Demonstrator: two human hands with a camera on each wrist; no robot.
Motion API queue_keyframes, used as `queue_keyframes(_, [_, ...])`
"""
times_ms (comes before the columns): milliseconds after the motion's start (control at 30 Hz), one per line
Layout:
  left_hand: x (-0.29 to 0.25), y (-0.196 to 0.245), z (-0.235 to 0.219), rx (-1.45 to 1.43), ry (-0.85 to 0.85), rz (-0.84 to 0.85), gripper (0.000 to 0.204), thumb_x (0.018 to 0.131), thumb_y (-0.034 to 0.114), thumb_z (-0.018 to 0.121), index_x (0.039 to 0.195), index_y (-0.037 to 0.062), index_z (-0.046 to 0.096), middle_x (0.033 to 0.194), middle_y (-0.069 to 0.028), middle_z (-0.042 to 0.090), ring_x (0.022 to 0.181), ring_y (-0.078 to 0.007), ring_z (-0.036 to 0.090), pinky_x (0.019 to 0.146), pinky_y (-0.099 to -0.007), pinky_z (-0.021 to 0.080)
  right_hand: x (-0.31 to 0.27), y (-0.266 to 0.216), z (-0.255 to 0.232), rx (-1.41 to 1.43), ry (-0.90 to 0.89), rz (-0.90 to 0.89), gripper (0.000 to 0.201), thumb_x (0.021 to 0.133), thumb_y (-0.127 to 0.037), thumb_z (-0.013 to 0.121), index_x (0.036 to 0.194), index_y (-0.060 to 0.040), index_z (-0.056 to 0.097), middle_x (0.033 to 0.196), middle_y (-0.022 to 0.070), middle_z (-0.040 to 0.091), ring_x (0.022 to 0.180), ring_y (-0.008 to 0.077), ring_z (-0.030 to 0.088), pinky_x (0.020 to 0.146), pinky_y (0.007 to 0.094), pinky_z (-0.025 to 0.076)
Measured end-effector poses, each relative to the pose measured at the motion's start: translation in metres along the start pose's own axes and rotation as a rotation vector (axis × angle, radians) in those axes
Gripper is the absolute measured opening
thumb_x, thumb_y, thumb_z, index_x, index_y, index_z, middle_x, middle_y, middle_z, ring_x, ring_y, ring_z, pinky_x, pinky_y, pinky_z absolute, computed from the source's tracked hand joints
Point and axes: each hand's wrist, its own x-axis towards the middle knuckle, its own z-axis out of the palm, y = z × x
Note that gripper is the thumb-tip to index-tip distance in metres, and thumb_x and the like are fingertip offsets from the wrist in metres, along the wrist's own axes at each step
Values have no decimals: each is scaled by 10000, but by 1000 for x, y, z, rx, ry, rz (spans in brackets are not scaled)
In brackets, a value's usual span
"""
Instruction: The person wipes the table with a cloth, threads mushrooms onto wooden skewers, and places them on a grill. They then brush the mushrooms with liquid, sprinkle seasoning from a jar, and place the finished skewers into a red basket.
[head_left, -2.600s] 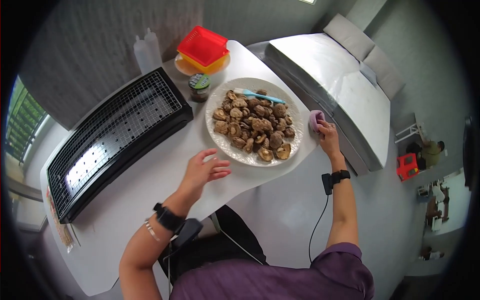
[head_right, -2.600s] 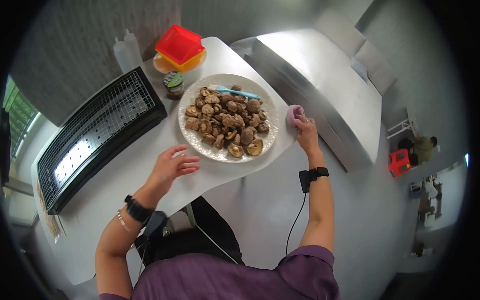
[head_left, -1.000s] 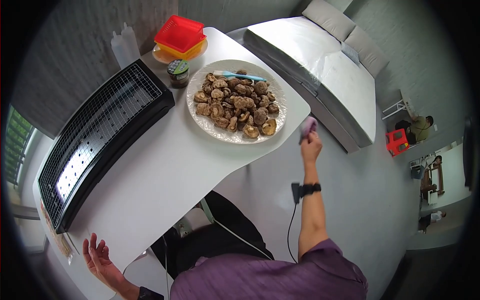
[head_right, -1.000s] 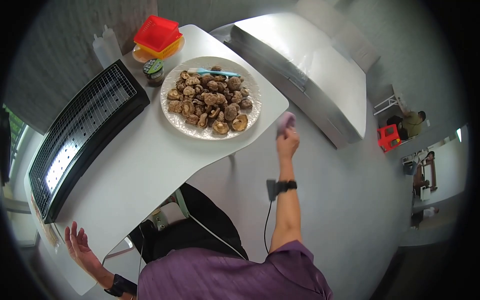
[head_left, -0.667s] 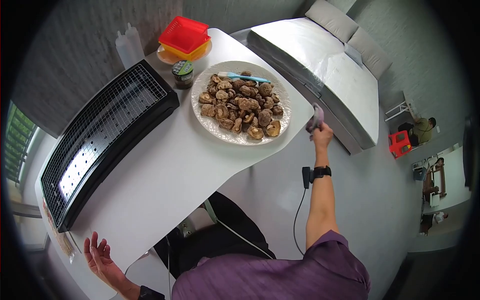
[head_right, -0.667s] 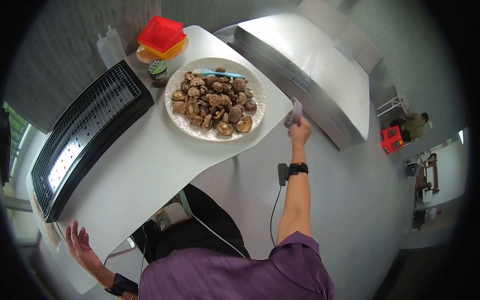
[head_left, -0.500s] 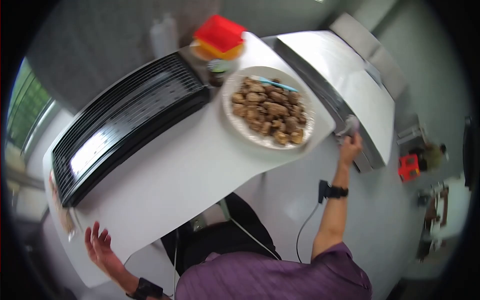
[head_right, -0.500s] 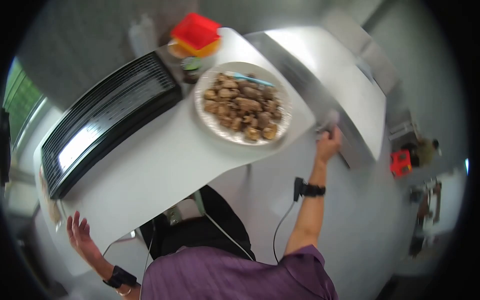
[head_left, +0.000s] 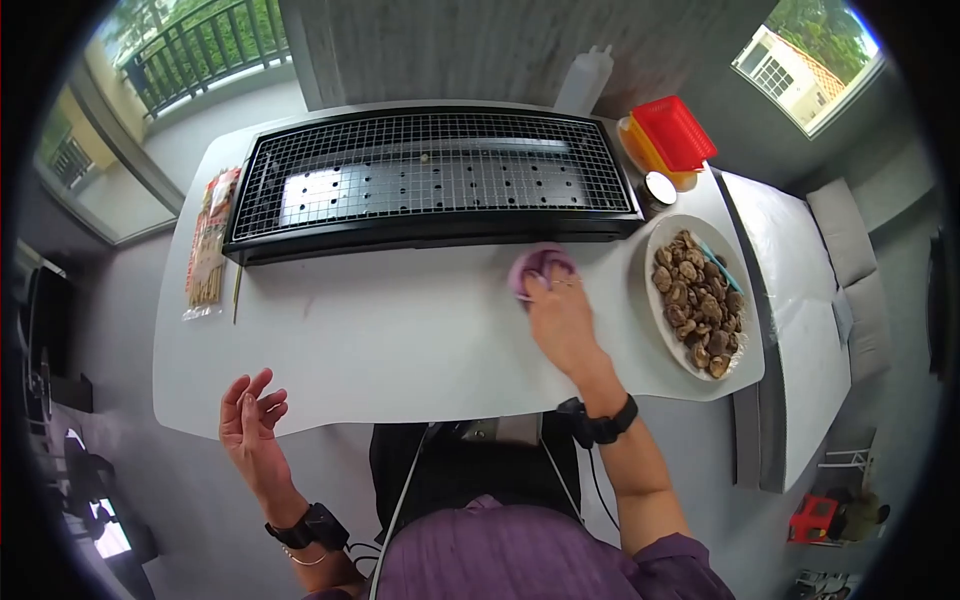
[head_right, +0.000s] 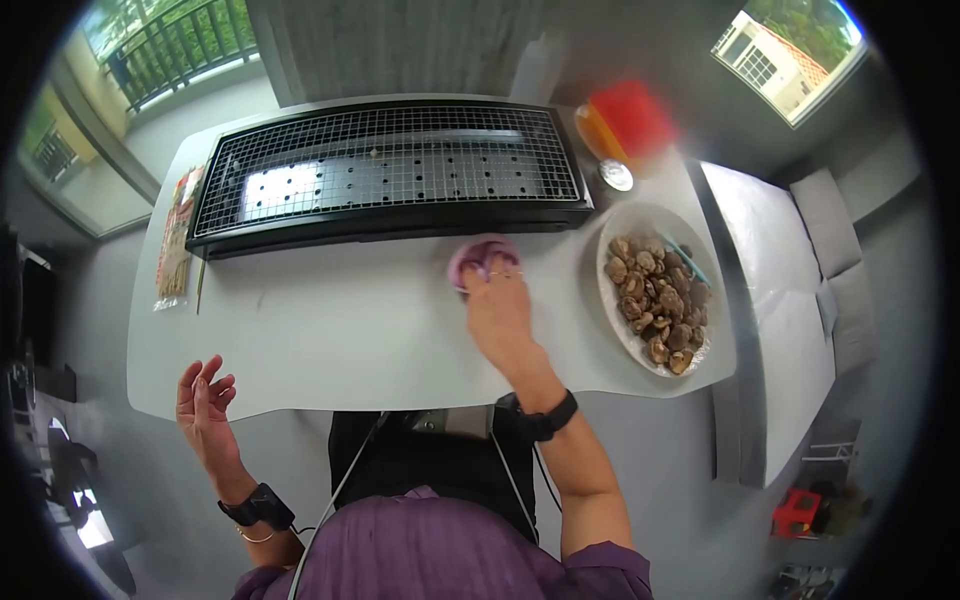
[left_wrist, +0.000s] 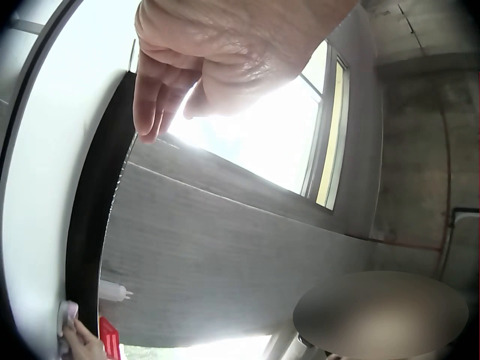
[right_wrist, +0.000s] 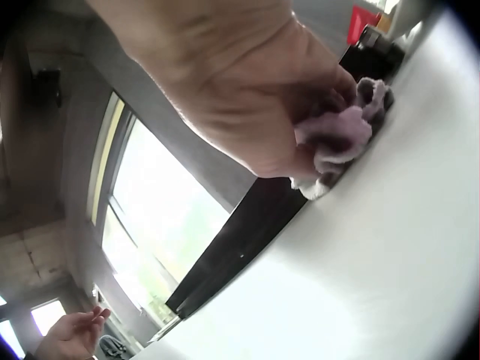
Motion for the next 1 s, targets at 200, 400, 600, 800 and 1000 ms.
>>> queue_keyframes(200, [-3, -1, -8, 0, 32, 2, 229, 928, 93, 458, 1126, 0, 525, 1049, -186, 620, 791, -175, 647, 684, -251, 534, 27, -143, 51, 183, 52, -525, 255, 744, -53, 499, 984, -15, 577, 1115, 265, 525, 976, 346, 537, 842, 400, 447])
queue_keyframes(400, [1, 4, 5, 49, 40, 20, 224, 923, 75, 451, 1115, -13, 526, 1038, -193, 625, 771, -186, 651, 682, -263, 536, 26, -125, -5, 655, -154, -539, 397, 635, 84, 528, 1008, -40, 575, 1170, 197, 549, 1000, 376, 532, 916, 441, 390])
queue_keyframes(600, [8, -1, -10, 82, 103, 57, 205, 923, 60, 440, 1083, -11, 547, 1011, -193, 637, 768, -199, 664, 682, -271, 545, 8, -19, -16, 251, -31, -53, 388, 690, 40, 509, 1066, -12, 590, 1190, 224, 529, 1057, 392, 497, 905, 436, 420])
queue_keyframes(800, [5, -3, -15, 92, 124, 58, 202, 923, 50, 443, 1081, -21, 547, 1009, -196, 638, 768, -208, 667, 681, -283, 552, 34, -129, 25, 223, -93, -432, 294, 712, -6, 547, 1004, 13, 574, 1159, 221, 510, 1025, 373, 509, 853, 388, 468])
queue_keyframes(1000, [5, -2, -32, 32, 145, 57, 202, 923, 51, 443, 1081, -18, 549, 1005, -196, 638, 765, -212, 667, 679, -283, 552, 55, -210, 41, 719, -363, -933, 271, 732, -4, 519, 991, -5, 599, 1167, 152, 567, 988, 342, 554, 862, 387, 453])
